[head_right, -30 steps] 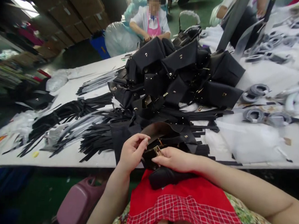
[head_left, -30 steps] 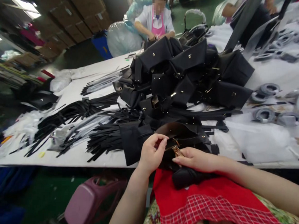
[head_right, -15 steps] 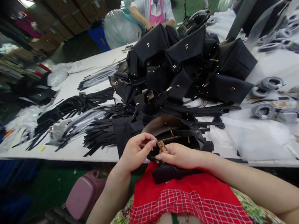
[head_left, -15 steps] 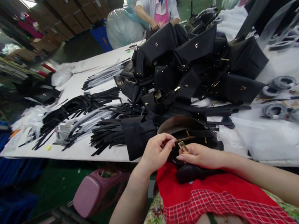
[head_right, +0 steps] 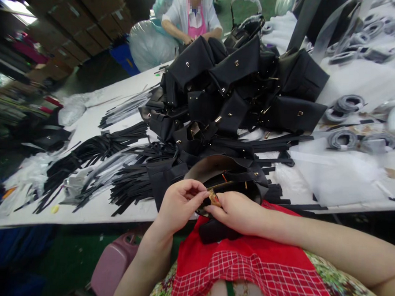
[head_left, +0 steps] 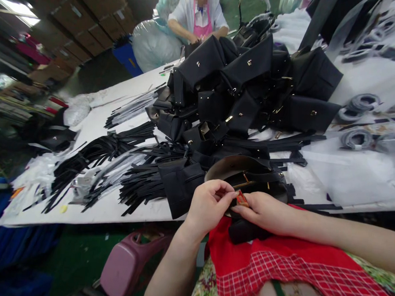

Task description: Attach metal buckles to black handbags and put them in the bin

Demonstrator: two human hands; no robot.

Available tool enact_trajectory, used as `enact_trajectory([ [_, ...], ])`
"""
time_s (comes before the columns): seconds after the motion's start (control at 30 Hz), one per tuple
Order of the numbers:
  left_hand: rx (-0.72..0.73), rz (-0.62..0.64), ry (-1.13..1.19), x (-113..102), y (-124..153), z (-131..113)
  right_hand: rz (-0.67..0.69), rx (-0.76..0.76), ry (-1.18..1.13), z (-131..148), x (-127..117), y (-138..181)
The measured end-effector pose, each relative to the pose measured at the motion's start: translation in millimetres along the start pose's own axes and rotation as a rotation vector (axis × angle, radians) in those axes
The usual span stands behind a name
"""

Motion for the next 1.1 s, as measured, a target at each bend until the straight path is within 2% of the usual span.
enact_trajectory([
  [0.23,0.179,0.076,-0.306,6.1,5.4,-22.5,-0.021,-0.059,-0.076,-3.8,-0.7,2.1],
  [0.37,0.292,0.156,-0.345,17.7,15.0,-43.0,0.012,-0.111,-0.169,-8.5,2.7,-0.6],
  [0.5,0.301,0.052,-0.325,18.2,15.7,-45.2,-0.007,-0.116,-0.188,-8.6,1.2,-2.0],
  [0.6,0.229,-0.044,-0.25,16.9,11.9,-33.0,-0.064,-0.13,-0.163,-4.9,-7.5,7.5],
  [0.73,0.095,-0.107,-0.106,15.9,9.0,-12.9,-0.181,-0.153,-0.069,-6.5,-23.2,26.3],
  [0.87,0.028,-0.097,-0.024,19.9,8.3,-3.0,-0.049,-0.083,-0.211,-23.9,-18.0,23.7],
  [0.97,0.081,-0.135,-0.128,20.5,8.0,-9.3,0.005,0.008,-0.321,-36.9,-11.0,14.3],
  [1.1,0.274,-0.162,-0.364,23.8,9.0,-31.2,-0.003,0.066,-0.367,-42.7,-7.5,6.6],
])
Point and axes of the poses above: each hand's wrist, its own y-axis away from the middle knuckle, its own x-axis out of the palm, z = x × y, the point moved 7 cm from there along -y, towards the middle knuckle, and after that the axes turned 12 degrees about x, right-handed, at the moved point
